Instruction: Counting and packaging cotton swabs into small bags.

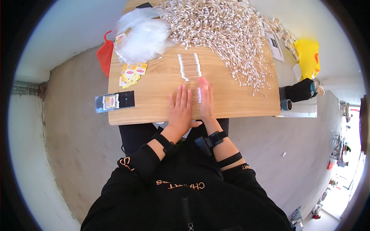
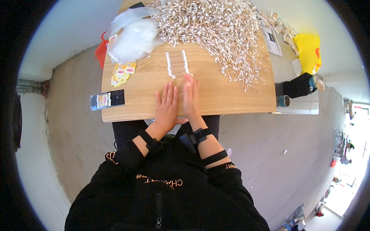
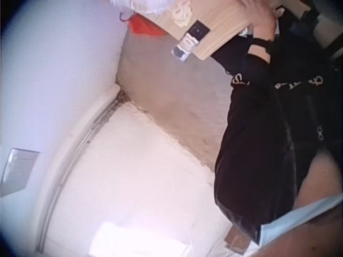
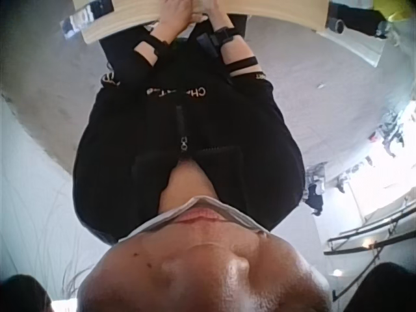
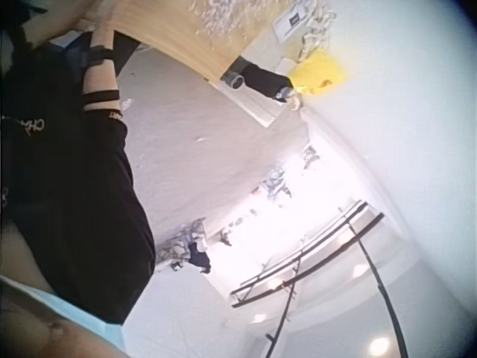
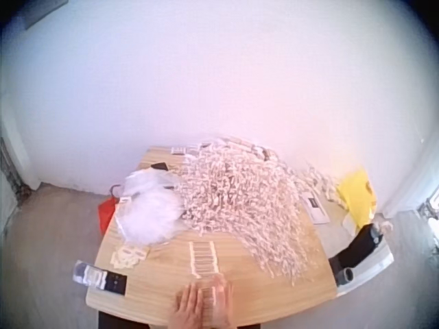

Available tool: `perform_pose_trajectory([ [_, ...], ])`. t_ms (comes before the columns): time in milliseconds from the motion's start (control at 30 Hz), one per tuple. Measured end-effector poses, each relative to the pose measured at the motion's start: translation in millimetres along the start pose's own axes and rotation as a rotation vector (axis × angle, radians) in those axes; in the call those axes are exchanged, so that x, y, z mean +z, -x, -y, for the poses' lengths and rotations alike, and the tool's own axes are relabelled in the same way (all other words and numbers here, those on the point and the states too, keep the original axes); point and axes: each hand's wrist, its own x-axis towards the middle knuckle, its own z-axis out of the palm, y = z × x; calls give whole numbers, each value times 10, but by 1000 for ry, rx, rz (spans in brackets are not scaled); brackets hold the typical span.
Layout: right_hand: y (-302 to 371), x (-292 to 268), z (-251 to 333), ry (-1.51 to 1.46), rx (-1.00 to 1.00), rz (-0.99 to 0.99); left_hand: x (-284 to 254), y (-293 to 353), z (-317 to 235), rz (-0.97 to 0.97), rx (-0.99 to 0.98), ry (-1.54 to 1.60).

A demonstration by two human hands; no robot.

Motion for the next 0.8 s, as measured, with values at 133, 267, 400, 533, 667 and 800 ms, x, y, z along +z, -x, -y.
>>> perform_pose_trajectory([
  [133, 97, 150, 33, 174, -8, 34, -44, 62, 114, 65, -29, -53],
  [267, 180, 489, 38, 207, -20, -9, 47, 190, 374, -31, -49, -205],
  [400, 251, 963, 8, 293, -79, 22, -70, 355, 759, -54, -69, -230],
  [533, 296, 1440, 12, 296, -87, 58, -304, 496, 1127, -65, -98, -158],
  [667, 331, 1873, 9, 342, -108, 61, -384, 637, 1448, -98, -121, -209],
  [800, 316, 2008, -27, 336, -90, 111, -432, 698, 1585, -140, -149, -201],
])
